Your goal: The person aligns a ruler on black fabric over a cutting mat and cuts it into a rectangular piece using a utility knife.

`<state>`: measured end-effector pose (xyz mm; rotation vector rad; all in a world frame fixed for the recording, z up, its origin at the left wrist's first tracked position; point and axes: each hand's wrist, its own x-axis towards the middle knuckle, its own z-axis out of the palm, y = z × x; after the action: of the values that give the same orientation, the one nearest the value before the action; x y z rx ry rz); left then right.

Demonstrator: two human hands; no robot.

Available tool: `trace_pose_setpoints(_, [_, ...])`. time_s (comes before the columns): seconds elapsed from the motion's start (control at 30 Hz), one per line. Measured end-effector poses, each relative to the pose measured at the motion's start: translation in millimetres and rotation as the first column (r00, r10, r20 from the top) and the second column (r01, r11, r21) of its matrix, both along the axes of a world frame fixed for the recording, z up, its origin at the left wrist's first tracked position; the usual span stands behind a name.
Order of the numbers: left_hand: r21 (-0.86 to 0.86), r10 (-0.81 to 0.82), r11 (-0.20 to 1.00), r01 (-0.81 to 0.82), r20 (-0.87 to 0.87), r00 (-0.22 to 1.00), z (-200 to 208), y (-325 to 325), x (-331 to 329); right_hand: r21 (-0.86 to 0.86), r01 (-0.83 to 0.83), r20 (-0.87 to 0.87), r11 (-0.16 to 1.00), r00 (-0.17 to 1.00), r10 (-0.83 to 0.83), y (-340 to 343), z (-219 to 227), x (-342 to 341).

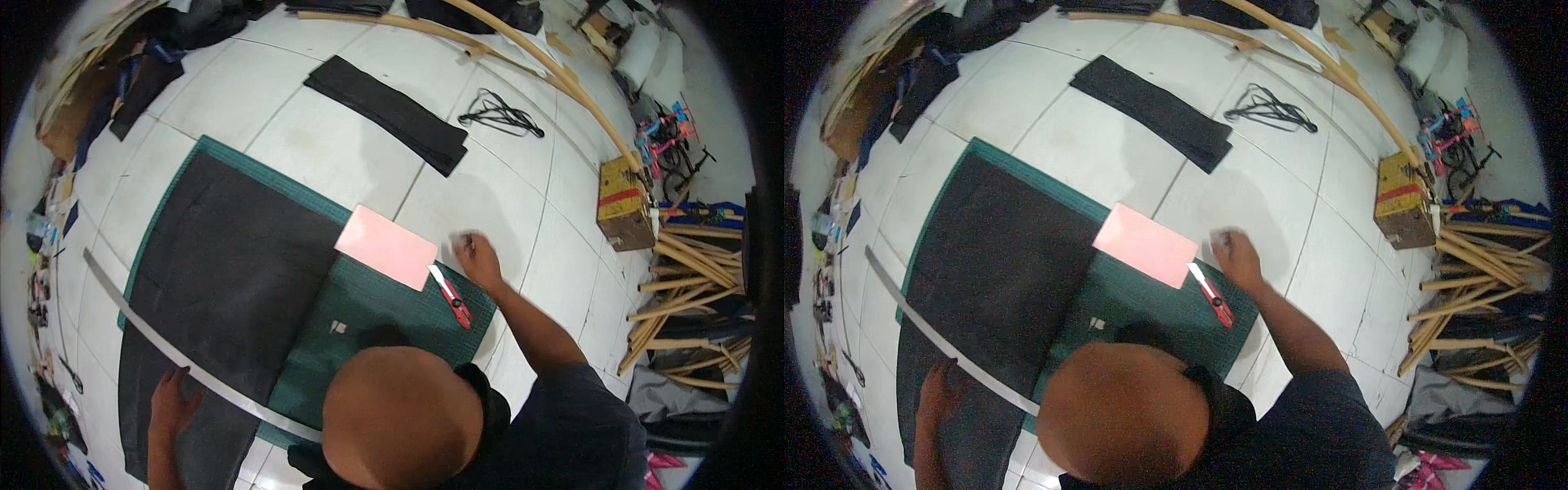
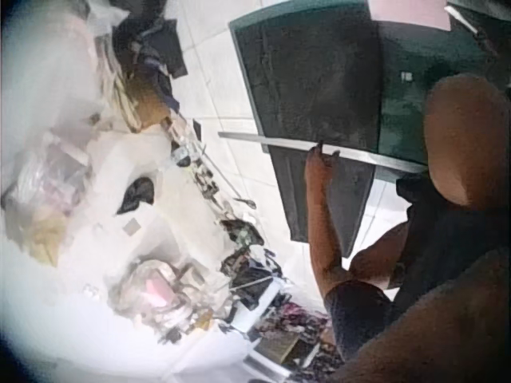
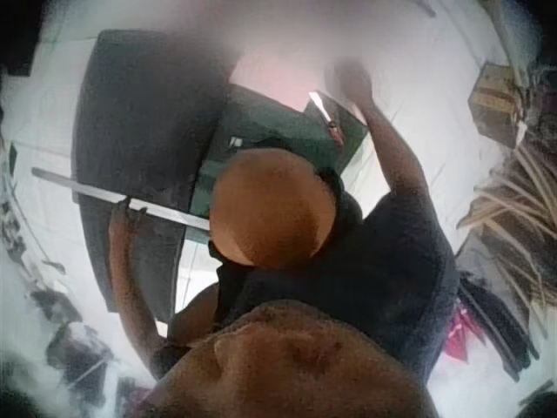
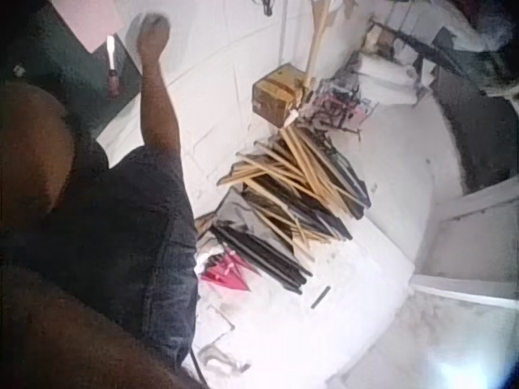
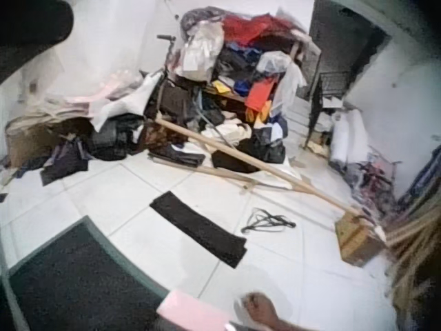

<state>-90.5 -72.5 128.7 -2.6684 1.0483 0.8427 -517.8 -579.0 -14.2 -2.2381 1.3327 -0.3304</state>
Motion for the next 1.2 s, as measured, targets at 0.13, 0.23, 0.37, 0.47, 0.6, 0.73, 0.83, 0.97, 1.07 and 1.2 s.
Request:
trace_pose_setpoints(0.13, [-0.227, -0.053, 0.974, 0.023, -0.124, 0.991, -40.5, -108.1, -11.6, 0.027, 0.251, 0.207, 0.968, 0.946, -0.251, -150.6, -35.6, 15.2])
trace_pose_setpoints(0.23, [-0.473, -0.010, 0.881, -0.031, -0.085, 0.996, -54.5, -141.6, -25.2, 0.203, 0.396, 0.237, 0.896, 0.867, -0.437, -187.4, -13.9, 93.7])
trace_pose_setpoints(0.37, [-0.608, 0.192, 0.705, -0.366, -0.333, 0.923, -66.1, -182.4, -69.8, 0.366, 0.554, -0.029, 0.748, 0.810, -0.586, -238.2, -8.8, 109.2])
trace_pose_setpoints(0.47, [-0.606, 0.240, 0.666, -0.435, -0.378, 0.894, -73.2, -182.7, -85.9, 0.417, 0.589, -0.016, 0.692, 0.766, -0.643, -249.8, -17.8, 124.4])
trace_pose_setpoints(0.6, [-0.569, 0.178, 0.733, -0.372, -0.368, 0.913, -72.7, -177.3, -90.7, 0.557, 0.502, 0.111, 0.661, 0.744, -0.659, -249.8, -2.2, 136.4])
trace_pose_setpoints(0.73, [-0.544, 0.195, 0.761, -0.354, -0.330, 0.924, -77.8, -165.2, -97.4, 0.666, 0.397, 0.235, 0.632, 0.692, -0.682, -240.3, 25.8, 153.8])
trace_pose_setpoints(0.83, [-0.528, 0.201, 0.759, -0.381, -0.367, 0.908, -78.6, -164.1, -101.7, 0.736, 0.370, 0.213, 0.567, 0.668, -0.713, -254.7, 19.9, 146.7])
trace_pose_setpoints(0.97, [-0.535, 0.202, 0.753, -0.384, -0.368, 0.908, -81.8, -158.0, -109.1, 0.694, 0.464, 0.117, 0.551, 0.682, -0.722, -257.1, 0.0, 146.6])
trace_pose_setpoints(1.07, [-0.527, 0.212, 0.749, -0.401, -0.383, 0.899, -81.1, -156.0, -111.0, 0.730, 0.461, 0.095, 0.504, 0.662, -0.744, -260.9, -17.5, 141.1])
trace_pose_setpoints(1.2, [-0.535, 0.190, 0.763, -0.363, -0.351, 0.917, -77.9, -153.9, -107.3, 0.773, 0.424, 0.187, 0.472, 0.558, -0.808, -264.7, -26.7, 149.5])
